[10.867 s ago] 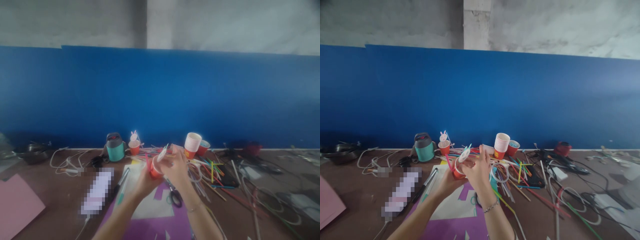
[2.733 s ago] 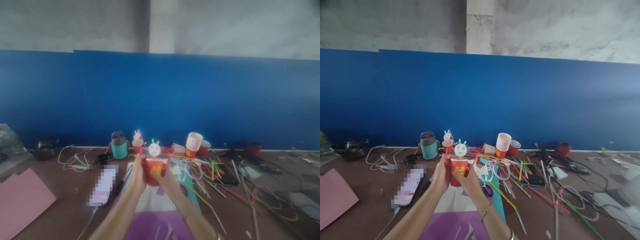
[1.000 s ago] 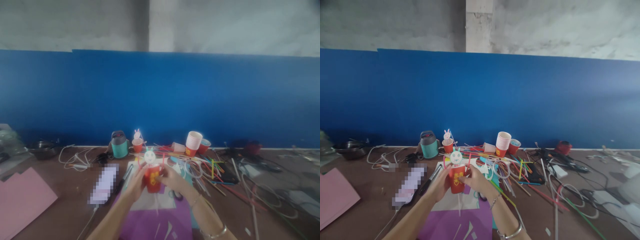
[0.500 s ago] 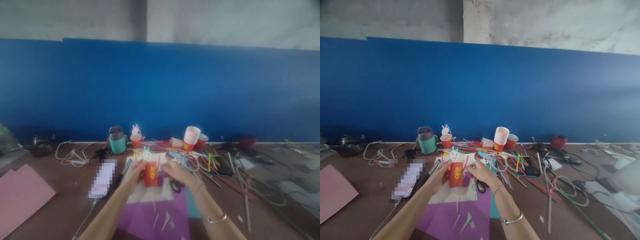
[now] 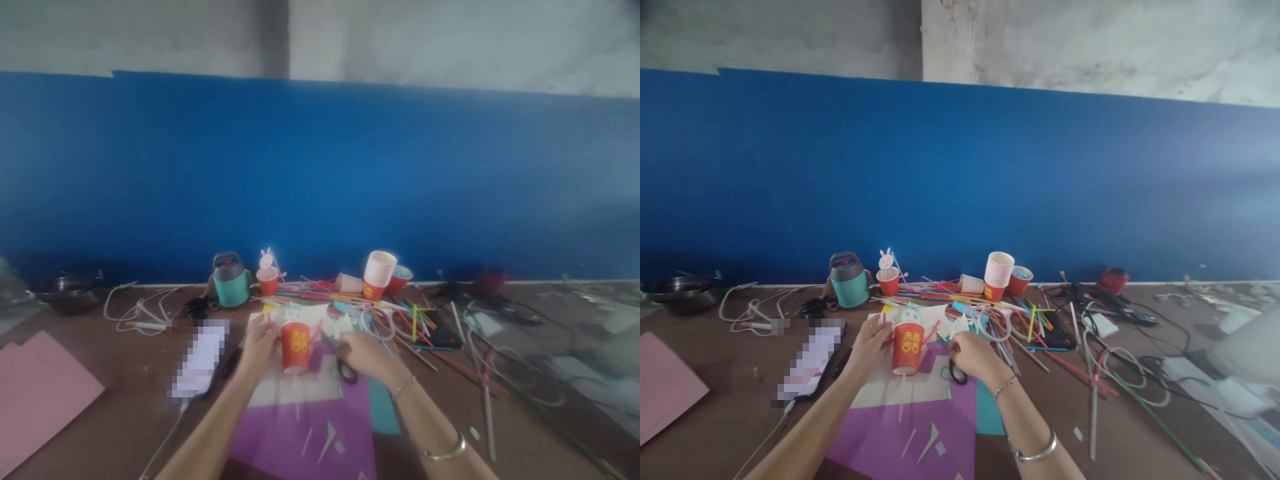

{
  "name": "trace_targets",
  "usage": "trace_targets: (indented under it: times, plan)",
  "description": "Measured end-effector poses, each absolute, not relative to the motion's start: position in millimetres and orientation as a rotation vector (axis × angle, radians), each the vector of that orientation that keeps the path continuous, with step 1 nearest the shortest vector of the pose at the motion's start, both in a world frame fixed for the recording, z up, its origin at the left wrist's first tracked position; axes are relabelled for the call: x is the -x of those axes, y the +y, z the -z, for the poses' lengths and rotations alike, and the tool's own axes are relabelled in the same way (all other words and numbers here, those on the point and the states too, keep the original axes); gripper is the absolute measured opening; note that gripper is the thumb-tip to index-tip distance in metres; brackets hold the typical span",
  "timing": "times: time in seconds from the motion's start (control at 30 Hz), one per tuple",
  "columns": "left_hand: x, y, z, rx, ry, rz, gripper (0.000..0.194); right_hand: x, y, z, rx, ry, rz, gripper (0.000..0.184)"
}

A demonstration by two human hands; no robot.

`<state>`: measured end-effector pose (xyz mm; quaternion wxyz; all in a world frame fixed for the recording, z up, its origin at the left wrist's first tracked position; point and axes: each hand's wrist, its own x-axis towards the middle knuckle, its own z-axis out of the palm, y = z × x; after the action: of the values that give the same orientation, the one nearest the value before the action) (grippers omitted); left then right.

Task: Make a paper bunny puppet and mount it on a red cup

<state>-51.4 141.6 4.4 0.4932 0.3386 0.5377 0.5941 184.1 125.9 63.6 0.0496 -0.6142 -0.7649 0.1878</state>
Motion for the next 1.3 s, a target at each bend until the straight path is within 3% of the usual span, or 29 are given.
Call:
trace_targets:
  times: [0.2, 0.37, 0.47, 0.57, 0.87, 1.0, 1.3]
  plan:
    - [62.0, 144.0, -21.6, -1.062, 1.516, -1.596, 0.046, -189.2, 130.5, -60.5, 1.893, -2.245, -0.437, 0.019]
    - [49.2, 134.6, -35.7, -1.57, 1.515, -1.292, 0.049, -180.4, 127.0, -55.5, 1.983, -2.298, -0.343, 0.015]
    - [34.6, 127.6, -35.5, -1.761, 1.505, -1.185, 0.06, -176.8, 125.4, -46.4, 2.017, -2.299, -0.252, 0.019]
    - [26.0, 127.9, -34.6, -1.886, 1.528, -1.146, 0.057, -174.1, 125.3, -38.3, 2.058, -2.3, -0.196, 0.024]
    - [67.4, 136.6, -85.0, -1.696, 1.346, -1.288, 0.04, -177.1, 127.0, -40.5, 2.215, -2.267, -0.148, 0.024]
    - [89.3, 129.3, -106.9, -1.508, 1.267, -1.311, 0.042, -183.6, 122.8, -45.4, 2.183, -2.335, -0.095, 0.029]
    - [105.4, 128.6, -91.7, -1.336, 1.314, -1.252, 0.047, -199.2, 126.3, -47.5, 2.197, -2.367, -0.25, 0.028]
